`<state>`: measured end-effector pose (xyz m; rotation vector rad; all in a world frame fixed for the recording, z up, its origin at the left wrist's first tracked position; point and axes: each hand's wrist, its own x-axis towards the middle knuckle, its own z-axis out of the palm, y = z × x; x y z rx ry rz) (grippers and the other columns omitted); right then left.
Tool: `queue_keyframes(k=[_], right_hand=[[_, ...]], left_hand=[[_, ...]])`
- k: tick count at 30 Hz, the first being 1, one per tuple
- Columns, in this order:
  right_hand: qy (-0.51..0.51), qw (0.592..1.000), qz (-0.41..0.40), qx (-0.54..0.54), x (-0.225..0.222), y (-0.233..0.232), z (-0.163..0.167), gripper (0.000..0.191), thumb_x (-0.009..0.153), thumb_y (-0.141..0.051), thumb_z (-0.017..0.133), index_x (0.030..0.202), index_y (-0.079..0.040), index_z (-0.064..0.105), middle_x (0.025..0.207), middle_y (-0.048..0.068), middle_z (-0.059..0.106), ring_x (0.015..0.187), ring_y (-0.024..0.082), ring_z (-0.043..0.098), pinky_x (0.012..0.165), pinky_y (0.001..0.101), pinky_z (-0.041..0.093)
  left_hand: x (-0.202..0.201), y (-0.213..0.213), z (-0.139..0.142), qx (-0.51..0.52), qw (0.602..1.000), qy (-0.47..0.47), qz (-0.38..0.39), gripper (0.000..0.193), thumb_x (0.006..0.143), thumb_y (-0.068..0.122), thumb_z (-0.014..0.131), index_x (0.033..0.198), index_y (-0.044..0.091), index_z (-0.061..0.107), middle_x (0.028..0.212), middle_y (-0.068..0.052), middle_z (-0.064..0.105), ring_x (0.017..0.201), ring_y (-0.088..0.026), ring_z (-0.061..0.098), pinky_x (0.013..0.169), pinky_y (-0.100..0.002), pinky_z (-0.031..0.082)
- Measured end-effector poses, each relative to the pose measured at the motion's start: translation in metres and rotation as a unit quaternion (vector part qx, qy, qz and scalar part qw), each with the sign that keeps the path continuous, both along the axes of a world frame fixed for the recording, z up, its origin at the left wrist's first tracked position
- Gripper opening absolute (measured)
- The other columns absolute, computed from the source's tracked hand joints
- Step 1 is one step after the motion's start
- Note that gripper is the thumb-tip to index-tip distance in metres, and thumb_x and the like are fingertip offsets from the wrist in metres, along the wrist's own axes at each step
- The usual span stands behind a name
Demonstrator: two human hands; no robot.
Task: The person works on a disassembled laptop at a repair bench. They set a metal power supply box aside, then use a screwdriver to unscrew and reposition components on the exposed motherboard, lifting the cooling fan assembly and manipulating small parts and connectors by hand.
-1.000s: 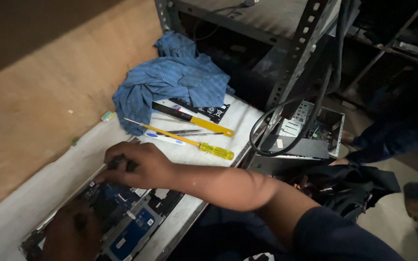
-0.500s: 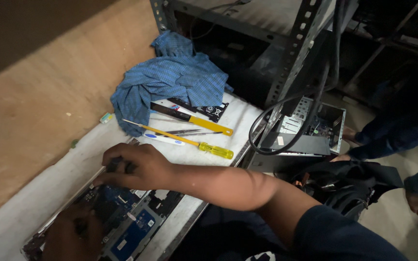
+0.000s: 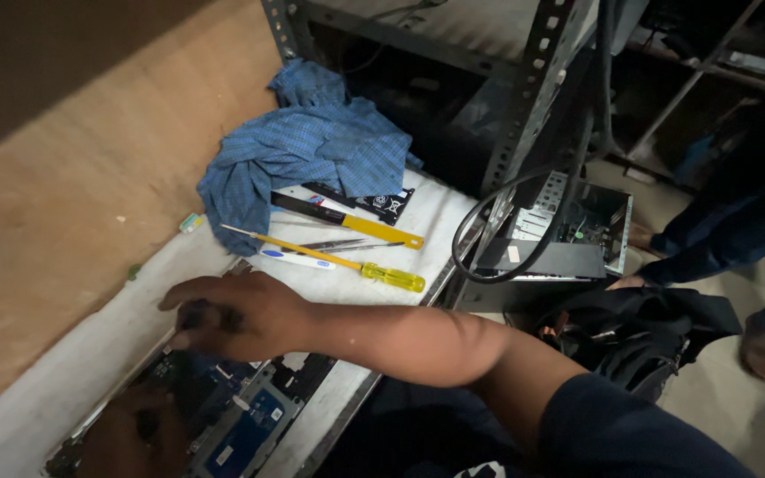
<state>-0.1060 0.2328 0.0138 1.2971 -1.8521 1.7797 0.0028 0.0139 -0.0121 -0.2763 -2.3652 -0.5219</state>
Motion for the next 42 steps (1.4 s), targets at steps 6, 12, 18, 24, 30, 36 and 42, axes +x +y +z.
queue_keyframes(k=[6, 12, 18, 24, 30, 36, 42], right_hand=[[-0.017, 0.998, 0.051, 0.043, -0.002, 0.006, 0.008, 0.05, 0.102, -0.012, 0.066, 0.151, -0.014, 0.054, 0.109, 0.006, 0.078, 0.084, 0.013, 0.073, 0.082, 0.0292, 0.059], [-0.037, 0.994, 0.086, 0.054, -0.013, -0.009, 0.019, 0.046, 0.102, -0.005, 0.062, 0.148, -0.005, 0.054, 0.117, 0.011, 0.077, 0.1, 0.018, 0.077, 0.09, 0.0325, 0.062], [0.089, 0.991, 0.054, 0.082, -0.031, -0.002, 0.065, 0.039, 0.104, -0.005, 0.066, 0.142, -0.003, 0.057, 0.125, 0.016, 0.071, 0.102, 0.02, 0.077, 0.088, 0.0309, 0.06], [0.134, 0.981, -0.037, 0.134, -0.053, -0.003, 0.095, 0.039, 0.103, -0.005, 0.073, 0.14, -0.006, 0.061, 0.106, 0.015, 0.073, 0.095, 0.023, 0.077, 0.082, 0.0332, 0.058], [0.151, 0.981, -0.068, 0.097, -0.069, -0.009, 0.072, 0.041, 0.105, -0.001, 0.072, 0.144, -0.006, 0.059, 0.107, 0.018, 0.072, 0.095, 0.029, 0.075, 0.084, 0.0367, 0.057], [0.153, 0.975, -0.1, 0.125, -0.08, -0.011, 0.063, 0.041, 0.104, -0.005, 0.072, 0.143, -0.006, 0.058, 0.102, 0.02, 0.07, 0.091, 0.036, 0.072, 0.081, 0.0409, 0.057], [0.175, 0.971, -0.107, 0.119, -0.078, -0.012, 0.068, 0.04, 0.105, -0.005, 0.07, 0.143, -0.006, 0.058, 0.105, 0.021, 0.07, 0.095, 0.04, 0.071, 0.082, 0.0432, 0.056]], left_hand=[[0.003, 0.005, 0.013, 0.018, 0.993, -0.096, 0.061, 0.013, 0.09, 0.015, 0.069, 0.102, 0.009, 0.066, 0.095, -0.019, 0.071, 0.082, -0.037, 0.071, 0.073, -0.047, 0.056], [0.011, 0.017, 0.029, 0.075, 0.979, -0.173, 0.078, 0.013, 0.089, 0.013, 0.068, 0.101, 0.008, 0.068, 0.099, -0.017, 0.07, 0.094, -0.04, 0.068, 0.08, -0.049, 0.054], [-0.013, 0.031, 0.05, 0.096, 0.985, -0.143, 0.03, 0.014, 0.092, 0.014, 0.07, 0.104, 0.009, 0.066, 0.102, -0.017, 0.069, 0.096, -0.041, 0.068, 0.081, -0.049, 0.053], [-0.055, 0.049, 0.058, 0.212, 0.97, -0.094, -0.07, 0.027, 0.094, -0.004, 0.059, 0.116, 0.008, 0.05, 0.098, -0.017, 0.067, 0.1, -0.039, 0.071, 0.085, -0.044, 0.056], [-0.087, 0.055, 0.065, 0.164, 0.978, -0.069, -0.112, 0.042, 0.082, -0.015, 0.049, 0.118, 0.006, 0.046, 0.1, -0.017, 0.068, 0.102, -0.041, 0.068, 0.089, -0.048, 0.053], [-0.091, 0.063, 0.066, 0.128, 0.984, -0.071, -0.101, 0.051, 0.074, -0.015, 0.051, 0.119, 0.008, 0.049, 0.104, -0.015, 0.07, 0.104, -0.04, 0.067, 0.088, -0.051, 0.05], [-0.094, 0.067, 0.07, 0.142, 0.981, -0.084, -0.099, 0.05, 0.074, -0.014, 0.05, 0.119, 0.008, 0.051, 0.107, -0.013, 0.073, 0.108, -0.035, 0.07, 0.092, -0.047, 0.053]])
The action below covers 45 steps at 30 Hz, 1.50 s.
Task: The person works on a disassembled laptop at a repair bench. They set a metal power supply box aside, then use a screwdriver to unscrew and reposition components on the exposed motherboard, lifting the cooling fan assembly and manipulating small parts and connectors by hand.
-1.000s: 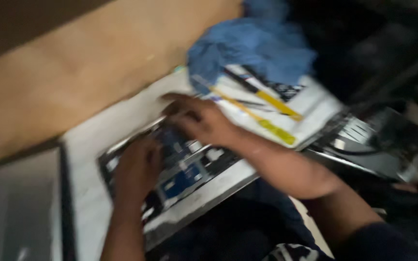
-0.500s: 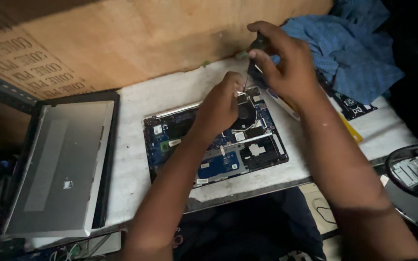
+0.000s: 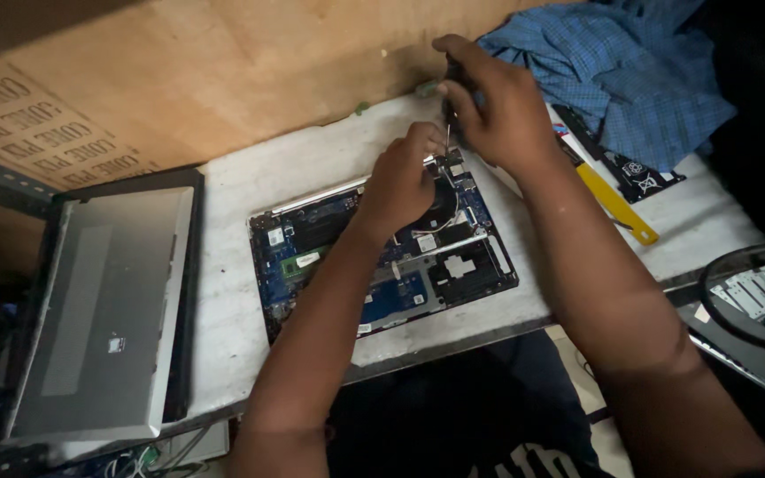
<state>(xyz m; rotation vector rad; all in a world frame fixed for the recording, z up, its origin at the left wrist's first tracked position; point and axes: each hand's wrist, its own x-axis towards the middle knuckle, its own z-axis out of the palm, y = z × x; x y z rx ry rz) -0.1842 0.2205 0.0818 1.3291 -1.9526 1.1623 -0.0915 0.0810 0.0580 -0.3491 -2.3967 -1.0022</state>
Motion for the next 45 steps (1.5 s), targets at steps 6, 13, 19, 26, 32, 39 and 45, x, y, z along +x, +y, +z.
queue_keyframes(k=[6, 13, 19, 26, 32, 39, 45], right_hand=[[-0.028, 1.0, 0.01, 0.004, 0.0013, -0.0022, 0.0009, 0.039, 0.105, -0.005, 0.07, 0.142, -0.005, 0.057, 0.104, 0.021, 0.07, 0.096, 0.039, 0.073, 0.084, 0.0427, 0.057], [0.019, 1.0, -0.01, 0.008, 0.0036, -0.0018, 0.0011, 0.039, 0.108, -0.007, 0.072, 0.144, -0.005, 0.058, 0.12, 0.024, 0.069, 0.109, 0.045, 0.068, 0.089, 0.0438, 0.056], [-0.034, 0.999, -0.002, 0.001, 0.0058, -0.003, 0.0035, 0.039, 0.105, -0.005, 0.073, 0.141, -0.006, 0.058, 0.101, 0.02, 0.069, 0.092, 0.035, 0.073, 0.082, 0.0399, 0.057], [-0.028, 1.0, 0.008, 0.005, 0.0072, -0.0023, 0.0055, 0.038, 0.106, -0.003, 0.071, 0.142, -0.004, 0.058, 0.098, 0.019, 0.068, 0.086, 0.032, 0.071, 0.08, 0.039, 0.056], [-0.028, 1.0, 0.013, 0.005, 0.007, -0.0021, 0.0056, 0.038, 0.106, -0.004, 0.072, 0.142, -0.004, 0.058, 0.101, 0.02, 0.069, 0.091, 0.033, 0.073, 0.083, 0.039, 0.057], [-0.028, 1.0, 0.011, 0.004, 0.007, -0.0026, 0.0036, 0.039, 0.105, -0.003, 0.072, 0.142, -0.004, 0.058, 0.104, 0.02, 0.07, 0.095, 0.033, 0.074, 0.084, 0.0392, 0.058], [-0.015, 1.0, 0.017, 0.001, 0.0055, -0.0033, 0.0, 0.037, 0.104, -0.005, 0.075, 0.139, -0.003, 0.061, 0.108, 0.02, 0.072, 0.096, 0.032, 0.075, 0.084, 0.0384, 0.058]], left_hand=[[0.0006, -0.0022, -0.0046, 0.004, 1.0, 0.002, 0.002, 0.05, 0.075, -0.013, 0.051, 0.12, 0.008, 0.051, 0.107, -0.013, 0.073, 0.108, -0.035, 0.07, 0.093, -0.046, 0.053], [0.0029, -0.0049, -0.0074, -0.003, 1.0, -0.001, 0.019, 0.046, 0.08, -0.011, 0.055, 0.121, 0.009, 0.049, 0.107, -0.013, 0.074, 0.107, -0.039, 0.068, 0.093, -0.05, 0.05], [0.0069, -0.0046, -0.0048, 0.035, 0.999, -0.024, 0.014, 0.048, 0.08, -0.01, 0.057, 0.124, 0.009, 0.048, 0.111, -0.017, 0.074, 0.112, -0.038, 0.07, 0.096, -0.047, 0.053], [0.0088, -0.0049, -0.0044, 0.049, 0.998, -0.025, 0.001, 0.048, 0.081, -0.009, 0.059, 0.124, 0.008, 0.047, 0.114, -0.017, 0.075, 0.115, -0.037, 0.071, 0.095, -0.044, 0.054], [0.0087, -0.0055, -0.0051, 0.056, 0.998, -0.029, -0.01, 0.048, 0.081, -0.011, 0.056, 0.124, 0.007, 0.047, 0.115, -0.018, 0.073, 0.117, -0.035, 0.071, 0.096, -0.043, 0.054], [0.0091, -0.0062, -0.006, 0.049, 0.998, -0.016, -0.018, 0.049, 0.081, -0.011, 0.058, 0.125, 0.006, 0.046, 0.115, -0.018, 0.073, 0.117, -0.034, 0.072, 0.097, -0.042, 0.054], [0.0086, -0.0076, -0.0081, 0.034, 0.999, -0.012, -0.01, 0.05, 0.081, -0.01, 0.06, 0.126, 0.007, 0.046, 0.114, -0.017, 0.074, 0.115, -0.035, 0.071, 0.098, -0.043, 0.053]])
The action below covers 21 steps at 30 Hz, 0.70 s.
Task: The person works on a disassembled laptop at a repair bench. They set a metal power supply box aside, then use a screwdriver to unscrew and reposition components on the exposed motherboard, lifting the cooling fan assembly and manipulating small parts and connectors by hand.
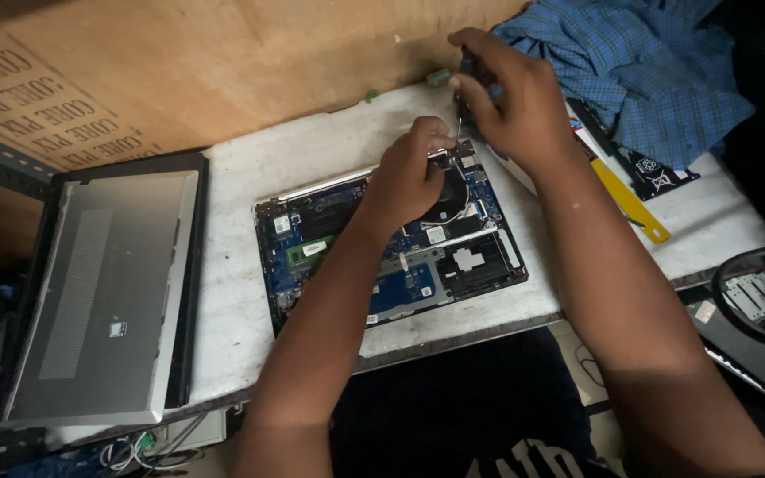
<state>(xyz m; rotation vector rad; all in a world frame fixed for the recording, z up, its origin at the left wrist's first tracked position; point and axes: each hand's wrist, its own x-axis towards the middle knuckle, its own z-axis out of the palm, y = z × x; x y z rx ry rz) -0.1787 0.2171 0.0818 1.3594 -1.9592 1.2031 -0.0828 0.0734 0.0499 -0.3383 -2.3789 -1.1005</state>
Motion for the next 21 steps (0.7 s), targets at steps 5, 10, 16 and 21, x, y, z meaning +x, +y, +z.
queue_keyframes(k=[5, 10, 16, 21], right_hand=[[0.014, 1.0, 0.003, -0.004, -0.001, 0.0, -0.002, 0.038, 0.103, -0.01, 0.08, 0.135, -0.003, 0.063, 0.112, 0.021, 0.072, 0.091, 0.032, 0.074, 0.074, 0.0361, 0.058], [0.003, 0.998, -0.061, 0.029, 0.003, -0.003, -0.005, 0.04, 0.1, -0.019, 0.084, 0.133, -0.005, 0.066, 0.097, 0.018, 0.072, 0.08, 0.031, 0.072, 0.071, 0.0389, 0.057], [0.035, 0.999, -0.019, 0.035, 0.005, -0.001, -0.006, 0.041, 0.104, -0.008, 0.068, 0.144, -0.003, 0.061, 0.109, 0.018, 0.073, 0.097, 0.037, 0.07, 0.087, 0.0432, 0.056], [0.053, 0.997, -0.045, 0.02, 0.003, -0.004, -0.008, 0.035, 0.104, -0.015, 0.077, 0.134, -0.004, 0.062, 0.116, 0.018, 0.071, 0.103, 0.037, 0.07, 0.09, 0.0427, 0.057]], left_hand=[[0.0, -0.001, -0.003, 0.006, 1.0, 0.003, 0.004, 0.048, 0.084, -0.007, 0.061, 0.127, 0.008, 0.046, 0.112, -0.016, 0.072, 0.111, -0.034, 0.071, 0.096, -0.043, 0.054], [0.002, -0.003, -0.005, -0.012, 0.999, 0.014, 0.034, 0.046, 0.084, -0.005, 0.064, 0.125, 0.009, 0.05, 0.109, -0.014, 0.072, 0.108, -0.034, 0.069, 0.093, -0.044, 0.053], [0.012, -0.01, -0.002, -0.031, 0.995, 0.065, 0.072, 0.037, 0.088, 0.002, 0.069, 0.122, 0.009, 0.055, 0.113, -0.011, 0.07, 0.11, -0.031, 0.067, 0.098, -0.043, 0.052], [0.032, -0.026, 0.009, -0.036, 0.988, 0.119, 0.092, 0.031, 0.092, 0.006, 0.071, 0.121, 0.008, 0.06, 0.123, -0.012, 0.068, 0.116, -0.032, 0.065, 0.104, -0.042, 0.052]])
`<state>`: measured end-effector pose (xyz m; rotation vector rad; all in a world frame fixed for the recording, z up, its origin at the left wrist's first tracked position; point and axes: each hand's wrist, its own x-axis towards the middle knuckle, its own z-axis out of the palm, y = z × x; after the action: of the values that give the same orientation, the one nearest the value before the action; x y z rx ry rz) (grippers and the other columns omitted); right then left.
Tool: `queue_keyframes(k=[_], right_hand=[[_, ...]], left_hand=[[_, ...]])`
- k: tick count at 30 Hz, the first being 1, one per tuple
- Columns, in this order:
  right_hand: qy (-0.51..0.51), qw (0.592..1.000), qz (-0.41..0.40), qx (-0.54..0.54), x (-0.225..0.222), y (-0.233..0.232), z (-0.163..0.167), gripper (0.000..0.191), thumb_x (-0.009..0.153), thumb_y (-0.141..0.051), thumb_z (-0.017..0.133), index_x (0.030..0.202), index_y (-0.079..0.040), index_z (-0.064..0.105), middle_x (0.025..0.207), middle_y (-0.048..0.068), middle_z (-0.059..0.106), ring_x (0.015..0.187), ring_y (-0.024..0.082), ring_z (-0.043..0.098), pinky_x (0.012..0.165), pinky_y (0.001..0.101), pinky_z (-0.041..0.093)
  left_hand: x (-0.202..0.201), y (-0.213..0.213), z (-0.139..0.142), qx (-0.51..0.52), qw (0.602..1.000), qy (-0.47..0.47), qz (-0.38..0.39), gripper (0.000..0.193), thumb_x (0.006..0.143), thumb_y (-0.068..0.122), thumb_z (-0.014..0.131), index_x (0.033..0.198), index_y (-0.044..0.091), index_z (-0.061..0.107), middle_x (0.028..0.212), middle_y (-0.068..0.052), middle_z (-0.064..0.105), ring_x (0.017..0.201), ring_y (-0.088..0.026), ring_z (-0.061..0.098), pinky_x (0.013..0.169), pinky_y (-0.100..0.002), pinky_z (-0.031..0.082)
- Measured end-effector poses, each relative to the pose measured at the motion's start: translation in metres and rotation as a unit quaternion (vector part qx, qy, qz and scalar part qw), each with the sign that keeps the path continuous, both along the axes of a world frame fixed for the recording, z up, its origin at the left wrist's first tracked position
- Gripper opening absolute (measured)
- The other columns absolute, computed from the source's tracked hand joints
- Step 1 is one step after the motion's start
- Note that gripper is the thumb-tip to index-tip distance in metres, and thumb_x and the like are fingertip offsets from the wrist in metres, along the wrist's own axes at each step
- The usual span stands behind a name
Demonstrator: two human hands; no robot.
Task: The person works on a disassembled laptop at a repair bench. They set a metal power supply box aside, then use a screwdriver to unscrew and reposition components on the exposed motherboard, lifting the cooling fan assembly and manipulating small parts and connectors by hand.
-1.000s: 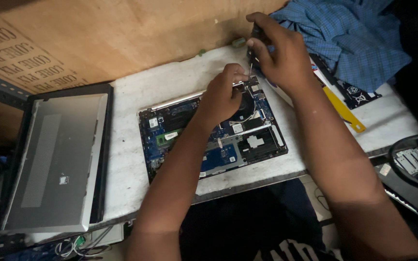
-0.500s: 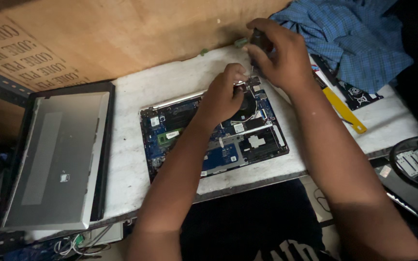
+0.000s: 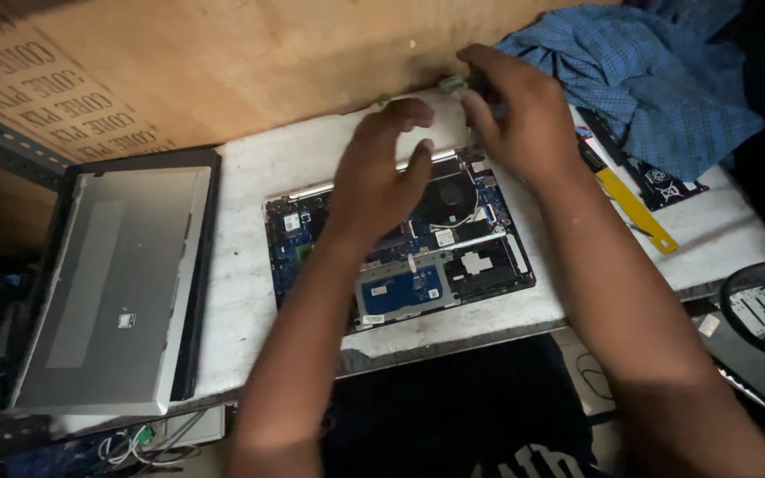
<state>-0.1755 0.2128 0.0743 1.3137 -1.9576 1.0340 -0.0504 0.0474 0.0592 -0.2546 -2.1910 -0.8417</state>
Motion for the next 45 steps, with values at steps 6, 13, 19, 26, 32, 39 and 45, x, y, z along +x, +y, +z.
queue_keyframes(k=[6, 13, 19, 26, 32, 39, 45], right_hand=[[-0.003, 0.999, -0.03, 0.01, 0.002, -0.005, -0.002, 0.034, 0.1, -0.018, 0.083, 0.125, -0.003, 0.066, 0.111, 0.019, 0.07, 0.101, 0.038, 0.07, 0.087, 0.0442, 0.056], [0.074, 0.997, -0.032, -0.001, 0.005, -0.007, 0.0, 0.028, 0.105, -0.011, 0.071, 0.13, -0.001, 0.065, 0.124, 0.019, 0.071, 0.116, 0.038, 0.069, 0.103, 0.0437, 0.055], [-0.031, 0.999, 0.01, -0.041, 0.007, -0.015, -0.005, 0.033, 0.111, -0.003, 0.071, 0.142, 0.002, 0.06, 0.122, 0.019, 0.073, 0.111, 0.03, 0.077, 0.096, 0.0363, 0.06], [-0.008, 0.999, 0.008, -0.052, 0.008, -0.021, -0.004, 0.032, 0.107, -0.002, 0.078, 0.135, 0.001, 0.063, 0.121, 0.022, 0.074, 0.106, 0.028, 0.078, 0.091, 0.0344, 0.061], [-0.016, 0.998, 0.022, -0.049, 0.005, -0.014, -0.003, 0.033, 0.105, 0.007, 0.069, 0.137, 0.006, 0.061, 0.121, 0.022, 0.073, 0.112, 0.029, 0.077, 0.098, 0.0352, 0.06], [-0.044, 0.997, 0.035, -0.057, 0.006, -0.017, 0.0, 0.028, 0.102, 0.003, 0.078, 0.124, 0.005, 0.062, 0.118, 0.022, 0.073, 0.107, 0.029, 0.076, 0.093, 0.0353, 0.059], [-0.004, 0.998, 0.035, -0.061, 0.01, -0.013, 0.005, 0.025, 0.098, 0.005, 0.073, 0.12, 0.007, 0.061, 0.118, 0.021, 0.072, 0.109, 0.032, 0.074, 0.095, 0.0374, 0.056]], left_hand=[[0.05, -0.031, 0.004, -0.06, 0.996, -0.024, 0.064, 0.025, 0.095, 0.007, 0.072, 0.119, 0.008, 0.064, 0.123, -0.012, 0.069, 0.119, -0.035, 0.064, 0.103, -0.043, 0.05], [0.068, -0.059, -0.012, -0.01, 0.992, -0.06, 0.114, 0.02, 0.092, 0.006, 0.071, 0.111, 0.008, 0.067, 0.113, -0.01, 0.072, 0.106, -0.032, 0.068, 0.091, -0.041, 0.055], [0.071, -0.072, -0.018, -0.046, 0.991, -0.028, 0.124, 0.02, 0.091, 0.003, 0.072, 0.11, 0.008, 0.067, 0.11, -0.01, 0.073, 0.103, -0.034, 0.067, 0.089, -0.043, 0.054], [0.073, -0.073, -0.018, -0.046, 0.992, 0.01, 0.114, 0.018, 0.092, 0.002, 0.071, 0.108, 0.008, 0.065, 0.11, -0.009, 0.073, 0.102, -0.034, 0.068, 0.09, -0.043, 0.054], [0.071, -0.073, -0.016, -0.047, 0.992, -0.015, 0.114, 0.021, 0.09, 0.003, 0.071, 0.109, 0.009, 0.066, 0.105, -0.008, 0.073, 0.099, -0.032, 0.068, 0.087, -0.044, 0.053], [0.073, -0.07, -0.014, -0.062, 0.992, -0.011, 0.113, 0.021, 0.091, 0.004, 0.071, 0.11, 0.009, 0.065, 0.106, -0.008, 0.073, 0.098, -0.032, 0.068, 0.087, -0.044, 0.053], [0.073, -0.067, -0.012, -0.056, 0.992, -0.02, 0.112, 0.019, 0.091, 0.005, 0.071, 0.109, 0.009, 0.065, 0.103, -0.008, 0.072, 0.097, -0.032, 0.068, 0.085, -0.043, 0.053]])
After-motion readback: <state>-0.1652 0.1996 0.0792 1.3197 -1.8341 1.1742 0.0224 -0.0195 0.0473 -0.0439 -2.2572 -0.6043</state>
